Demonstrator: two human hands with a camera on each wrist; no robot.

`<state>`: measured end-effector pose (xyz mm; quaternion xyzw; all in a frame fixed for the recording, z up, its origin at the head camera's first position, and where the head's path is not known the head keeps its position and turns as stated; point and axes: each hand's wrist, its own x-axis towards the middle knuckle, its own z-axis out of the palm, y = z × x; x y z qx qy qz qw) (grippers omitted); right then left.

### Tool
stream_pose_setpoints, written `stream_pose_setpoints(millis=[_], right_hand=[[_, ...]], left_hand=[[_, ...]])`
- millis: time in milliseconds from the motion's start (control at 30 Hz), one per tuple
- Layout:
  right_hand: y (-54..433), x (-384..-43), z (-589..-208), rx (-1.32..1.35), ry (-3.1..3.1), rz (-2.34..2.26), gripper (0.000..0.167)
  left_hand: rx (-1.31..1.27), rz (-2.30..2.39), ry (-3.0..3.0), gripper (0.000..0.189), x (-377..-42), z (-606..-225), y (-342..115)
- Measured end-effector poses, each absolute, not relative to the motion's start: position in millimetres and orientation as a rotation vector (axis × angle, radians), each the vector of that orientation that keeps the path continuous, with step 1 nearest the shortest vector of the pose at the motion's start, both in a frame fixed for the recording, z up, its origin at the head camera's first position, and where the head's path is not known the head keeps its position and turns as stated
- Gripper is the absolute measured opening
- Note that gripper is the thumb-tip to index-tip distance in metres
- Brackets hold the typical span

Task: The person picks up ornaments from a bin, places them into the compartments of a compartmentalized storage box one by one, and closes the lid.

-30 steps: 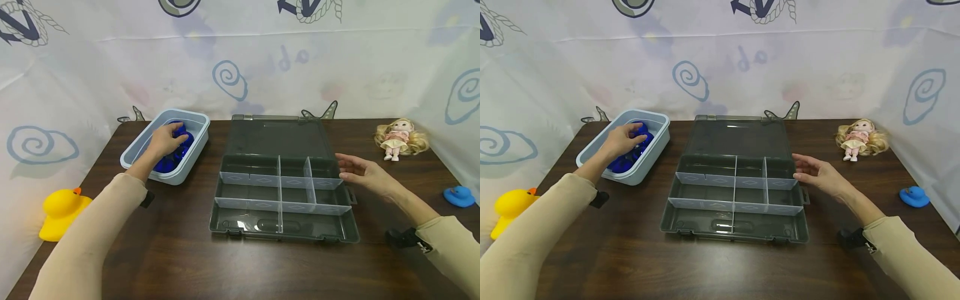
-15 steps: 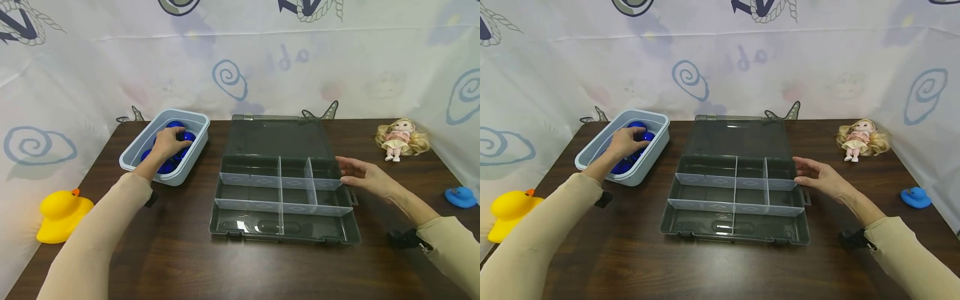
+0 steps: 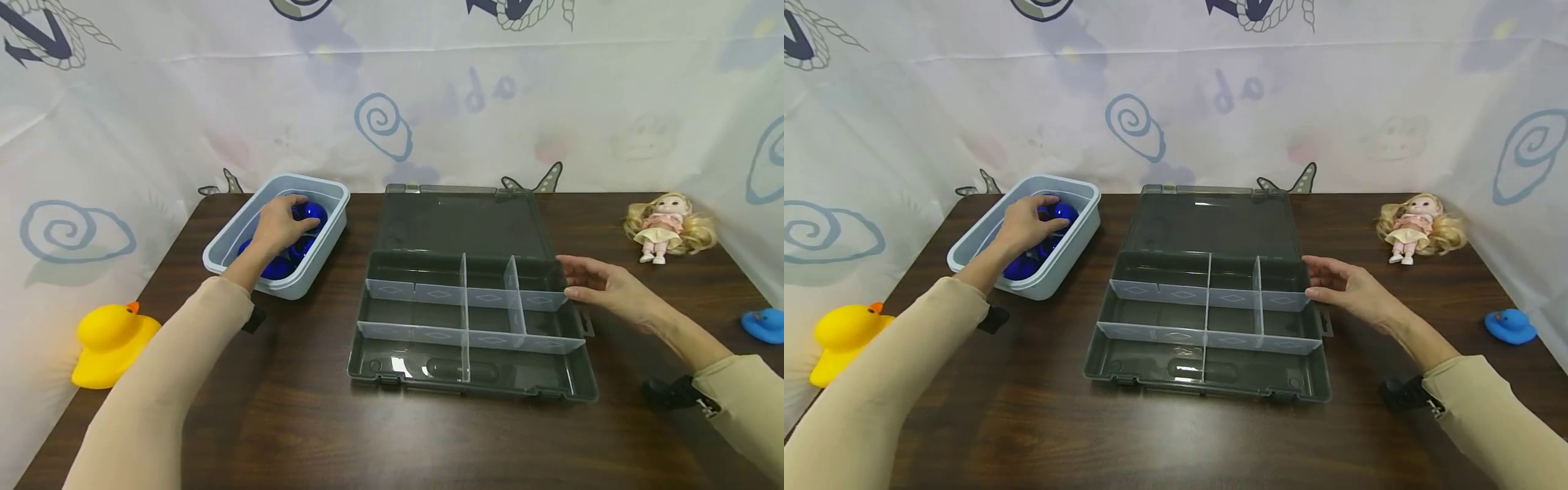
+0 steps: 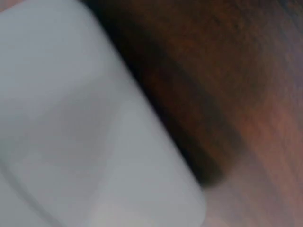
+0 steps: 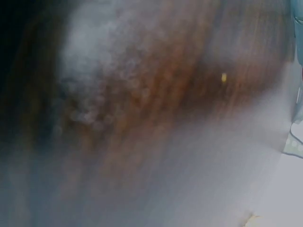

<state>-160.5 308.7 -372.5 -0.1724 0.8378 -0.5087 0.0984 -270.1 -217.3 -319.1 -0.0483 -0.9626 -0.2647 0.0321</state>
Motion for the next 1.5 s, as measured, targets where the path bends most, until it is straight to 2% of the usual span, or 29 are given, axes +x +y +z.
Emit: stream_pose_setpoints(millis=[267,433,867,1167,1500], right_hand=[[311,-160,-370,-0.517,2.486,-1.519,0.054],[309,-161,-367,-0.531,2.493,-1.522,0.054],[307,-163,-367,-0.529,2.500,-1.520,0.055],[307,-164,-364,-0.500,2.524,-1.478,0.054],[308,-166,-365,-0.450,2.500,-1.473,0.047]], left_hand=[[-0.134,-0.971,-2.810,0.054,-260,-290,-213],[-0.209,-1.134,-2.762,0.055,-253,-272,-193],[-0.837,-1.764,-2.757,0.052,-242,-264,-68],[-1.271,-1.727,-2.697,0.049,-240,-268,17],[-1.477,-1.694,-2.764,0.048,-241,-292,69]])
